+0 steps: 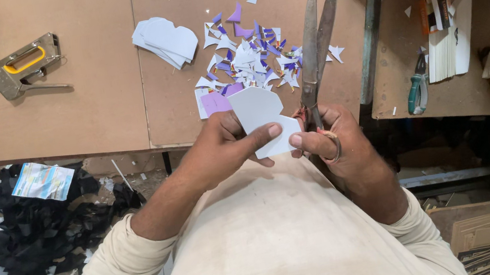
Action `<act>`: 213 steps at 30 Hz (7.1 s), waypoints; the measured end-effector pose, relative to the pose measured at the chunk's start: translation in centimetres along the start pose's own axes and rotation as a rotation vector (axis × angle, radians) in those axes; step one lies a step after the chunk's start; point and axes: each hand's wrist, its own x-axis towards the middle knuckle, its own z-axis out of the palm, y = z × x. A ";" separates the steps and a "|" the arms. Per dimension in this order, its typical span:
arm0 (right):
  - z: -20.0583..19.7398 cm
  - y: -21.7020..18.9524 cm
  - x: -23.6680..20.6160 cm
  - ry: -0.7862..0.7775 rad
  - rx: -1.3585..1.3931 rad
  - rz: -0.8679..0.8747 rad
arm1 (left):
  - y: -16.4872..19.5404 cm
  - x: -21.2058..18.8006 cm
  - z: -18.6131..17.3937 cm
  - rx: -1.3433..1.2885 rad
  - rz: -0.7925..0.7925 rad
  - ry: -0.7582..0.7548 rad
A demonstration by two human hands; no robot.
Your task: The person cuts small shapes from white paper sheets using scissors, placing the cut pieces onto a pile on the worktable. They occasionally stack the cut pieces together and sweep loose paper scraps aside on the table.
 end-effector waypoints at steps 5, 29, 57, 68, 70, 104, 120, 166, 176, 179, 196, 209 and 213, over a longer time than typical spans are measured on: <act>1.8 2.0 0.8 -0.065 -0.057 -0.403 | 1.6 -0.7 0.1 -0.076 0.290 0.329; 1.1 2.6 0.8 -0.316 -0.272 -0.374 | 3.0 -1.1 0.5 0.304 0.429 0.278; -4.0 9.0 8.7 0.433 -1.240 0.184 | -0.5 5.9 -14.2 -0.154 -0.022 0.438; 2.2 11.9 11.2 0.152 -1.529 -0.888 | -7.6 -0.8 -16.1 0.251 0.054 0.860; 4.8 11.7 12.9 -0.055 -1.461 -1.009 | -8.3 -0.9 -15.7 0.217 0.071 0.867; 8.7 8.9 13.1 -0.037 -1.244 -1.000 | -8.4 -1.1 -13.6 0.896 0.853 0.525; 8.7 13.2 13.3 0.038 -0.824 -0.743 | -11.1 2.1 -11.1 0.711 0.683 0.619; 3.2 6.9 11.0 -0.065 -1.317 -0.998 | -6.8 2.6 -7.9 1.328 0.620 0.309; -4.5 10.8 8.2 0.619 -1.426 -0.346 | -5.4 0.1 -7.2 0.637 0.522 0.427; -5.6 13.1 7.0 0.621 -1.403 -0.372 | -4.8 -0.3 -6.9 0.430 0.491 0.389; 4.1 5.3 -1.1 0.056 -0.251 -0.310 | 1.9 -5.3 -1.6 0.265 0.704 0.397; 8.1 3.0 -0.9 -0.179 -0.455 -0.551 | 3.3 -4.9 -0.2 0.450 0.796 0.422; 6.9 3.1 -0.9 -0.156 -0.387 -0.464 | 3.9 -5.0 -0.4 0.409 0.733 0.355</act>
